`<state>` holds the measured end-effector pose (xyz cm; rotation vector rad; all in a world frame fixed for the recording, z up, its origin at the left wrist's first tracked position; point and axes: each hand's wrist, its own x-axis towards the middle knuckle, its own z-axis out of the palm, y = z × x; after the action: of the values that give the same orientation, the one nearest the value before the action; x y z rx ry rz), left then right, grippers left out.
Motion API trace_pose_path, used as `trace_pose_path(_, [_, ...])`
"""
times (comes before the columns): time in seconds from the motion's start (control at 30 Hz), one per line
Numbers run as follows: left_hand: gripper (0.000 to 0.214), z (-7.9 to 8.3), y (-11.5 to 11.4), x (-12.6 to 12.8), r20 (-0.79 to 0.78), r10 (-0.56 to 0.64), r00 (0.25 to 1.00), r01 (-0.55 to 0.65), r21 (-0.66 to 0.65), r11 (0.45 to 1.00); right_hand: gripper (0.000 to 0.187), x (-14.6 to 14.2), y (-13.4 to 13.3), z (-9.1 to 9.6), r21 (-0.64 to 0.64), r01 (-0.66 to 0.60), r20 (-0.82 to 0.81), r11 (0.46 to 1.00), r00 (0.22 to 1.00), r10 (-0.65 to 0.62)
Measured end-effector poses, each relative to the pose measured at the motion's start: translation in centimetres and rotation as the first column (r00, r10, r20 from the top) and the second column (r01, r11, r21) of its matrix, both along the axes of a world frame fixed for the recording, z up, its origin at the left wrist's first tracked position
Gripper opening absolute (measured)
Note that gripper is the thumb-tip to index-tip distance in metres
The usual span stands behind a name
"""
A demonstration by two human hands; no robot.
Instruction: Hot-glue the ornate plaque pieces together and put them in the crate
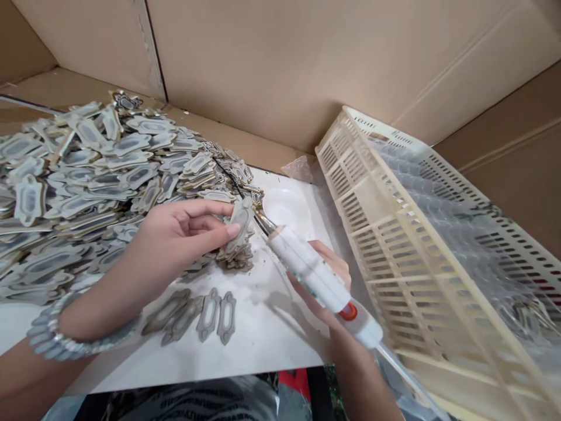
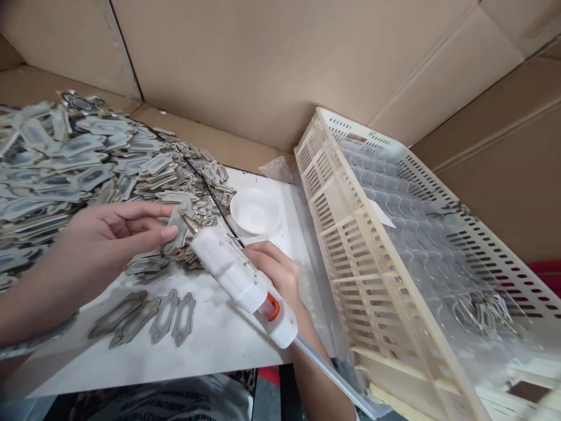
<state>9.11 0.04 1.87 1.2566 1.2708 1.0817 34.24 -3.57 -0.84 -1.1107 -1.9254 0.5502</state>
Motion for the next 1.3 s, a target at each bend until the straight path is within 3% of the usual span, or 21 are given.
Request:
trace_pose_path(0.4, [0.025, 0.8, -0.4, -0.1, -0.010, -0.001, 1.000, 0.002, 0.074, 0.997, 0.020, -0.6, 0.3, -1.4, -0.131, 0.089, -0.054, 0.987, 0.994, -0.097])
trace_pose_path(0.73, [0.021, 1.1, -0.6, 0.4, 0.024, -0.026, 0.999, 0.024, 0.092, 0.995, 0.019, -0.9, 0.0, -0.6, -0.026, 0.076, 0.050, 0.997, 0.996, -0.074])
trace_pose_path(1.3, [0.020, 1.3, -0.9, 0.4, 0.014, 0.002, 1.000, -0.004, 0.097, 0.995, 0.018, -0.7, 0.0, -1.1, -0.011, 0.078, 0.054, 0.997, 0.996, -0.077])
